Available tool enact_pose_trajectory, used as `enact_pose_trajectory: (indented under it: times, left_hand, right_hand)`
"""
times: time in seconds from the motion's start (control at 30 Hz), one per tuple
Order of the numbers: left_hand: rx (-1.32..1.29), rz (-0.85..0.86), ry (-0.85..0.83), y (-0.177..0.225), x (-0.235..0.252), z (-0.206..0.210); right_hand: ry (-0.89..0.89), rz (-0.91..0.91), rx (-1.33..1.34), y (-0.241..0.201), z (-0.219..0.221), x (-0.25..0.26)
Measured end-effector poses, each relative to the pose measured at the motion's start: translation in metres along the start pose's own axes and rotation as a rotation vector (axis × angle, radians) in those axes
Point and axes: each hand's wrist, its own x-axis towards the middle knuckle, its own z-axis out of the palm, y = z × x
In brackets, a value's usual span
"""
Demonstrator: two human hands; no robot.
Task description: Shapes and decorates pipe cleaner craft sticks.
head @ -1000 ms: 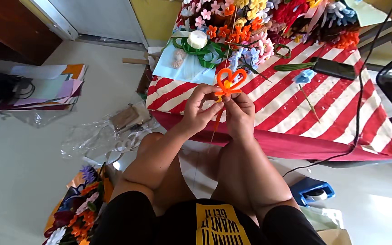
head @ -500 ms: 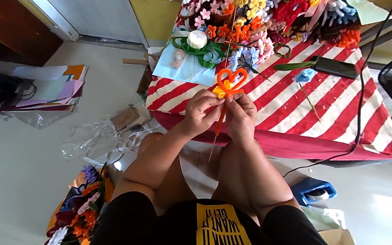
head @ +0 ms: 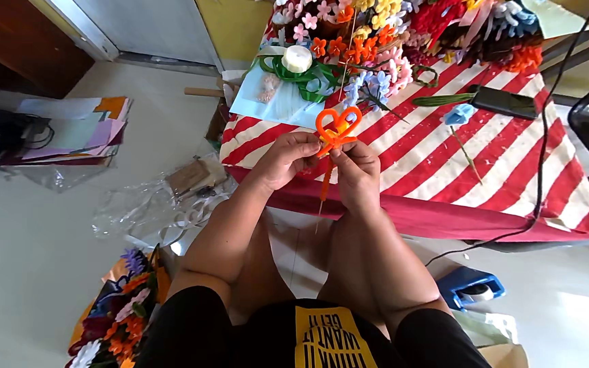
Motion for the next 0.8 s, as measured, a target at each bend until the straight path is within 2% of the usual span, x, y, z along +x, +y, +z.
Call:
enact_pose_trajectory:
  times: [0.43,0.63,0.8]
  left_hand:
    - [0.032,0.035,0.003,0.0018,-0.0034,0.0088]
    - [0.139,0.207,-0.087,-0.0077,-0.0006,0.0079]
    - [0.118,0.096,-0.109,-0.0066,-0.0014,0.0066]
  right_hand:
    - [0.001,-0.022,-0.037,0.0011,0.0006,-0.0008]
    - [0.028,0.034,0.058,0.0001,0.0017,-0.0024]
    - [0.025,0.022,0.074,0.002,0.0015,-0.0019]
